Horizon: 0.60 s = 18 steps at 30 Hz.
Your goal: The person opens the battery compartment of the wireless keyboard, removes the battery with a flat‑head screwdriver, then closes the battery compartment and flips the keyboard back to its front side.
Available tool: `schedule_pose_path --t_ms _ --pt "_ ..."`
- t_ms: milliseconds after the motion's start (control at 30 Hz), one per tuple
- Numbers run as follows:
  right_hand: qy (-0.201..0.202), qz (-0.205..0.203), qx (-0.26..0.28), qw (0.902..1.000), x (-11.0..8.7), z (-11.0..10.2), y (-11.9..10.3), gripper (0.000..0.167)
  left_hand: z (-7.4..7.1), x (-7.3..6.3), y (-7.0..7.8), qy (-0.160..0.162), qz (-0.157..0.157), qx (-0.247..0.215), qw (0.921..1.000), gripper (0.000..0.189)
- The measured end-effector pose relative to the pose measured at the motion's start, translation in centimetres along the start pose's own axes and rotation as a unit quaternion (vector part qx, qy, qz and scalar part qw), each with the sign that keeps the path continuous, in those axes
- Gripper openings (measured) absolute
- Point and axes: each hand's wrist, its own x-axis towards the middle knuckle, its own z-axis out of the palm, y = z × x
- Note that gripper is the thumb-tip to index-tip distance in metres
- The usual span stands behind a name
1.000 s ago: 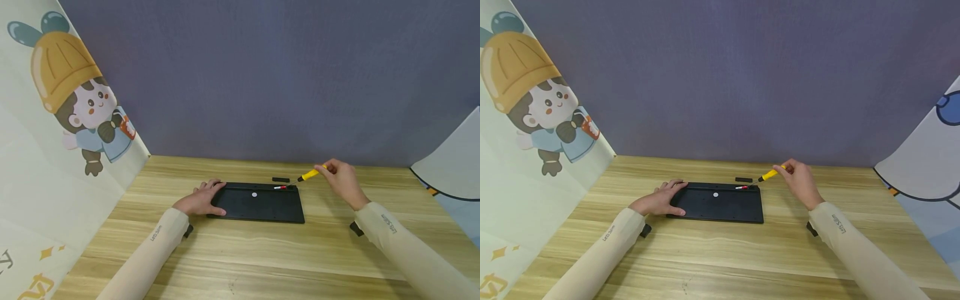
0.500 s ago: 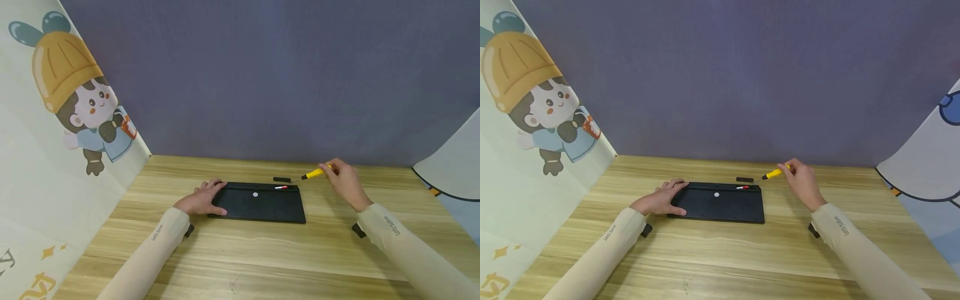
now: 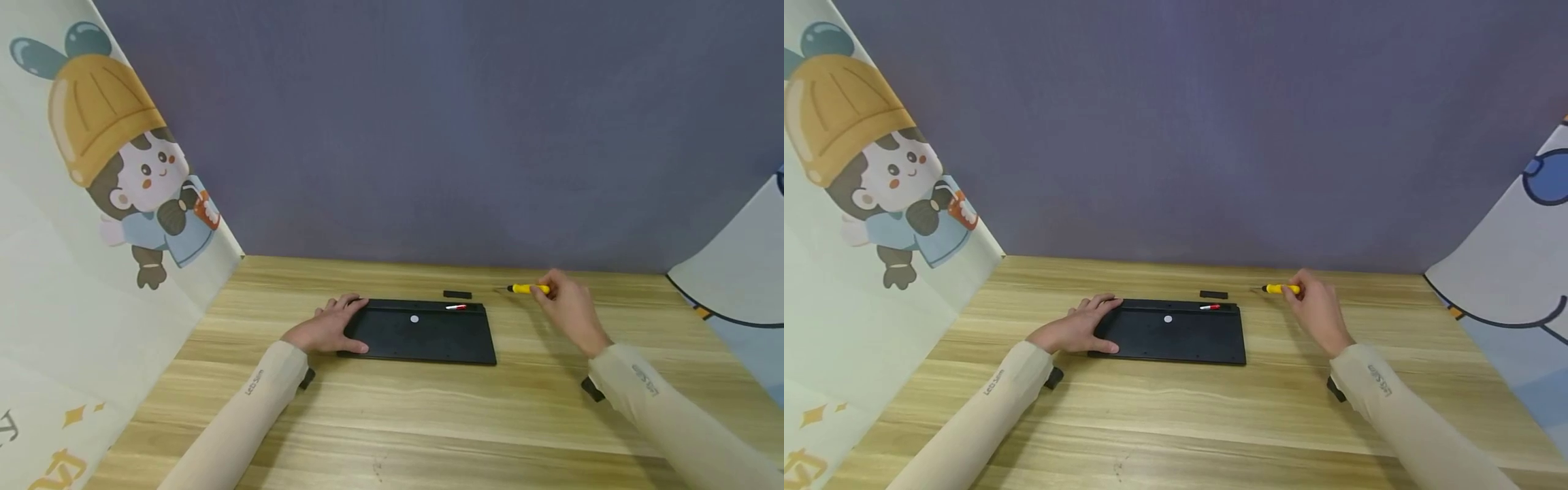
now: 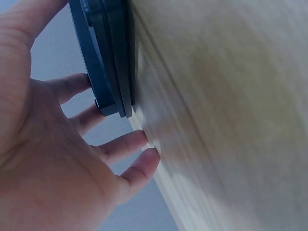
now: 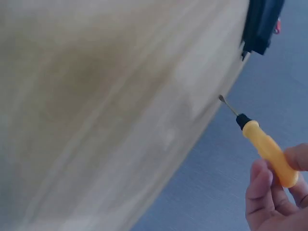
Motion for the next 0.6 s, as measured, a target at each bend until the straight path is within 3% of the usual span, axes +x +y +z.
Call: schedule_pose_path --t_ms 267,600 --pt "-0.029 0.018 -0.025 0.9991 -1.1 0.5 -0.1 0.01 0.0 0.0 0.0 0.003 -0.001 -0.003 1.0 0.095" --pt "-0.14 0.049 -0.049 0.9877 -1.8 1.4 -1.0 0.012 -0.1 -0.1 0.1 0.002 0.001 -0.009 1.0 0.095"
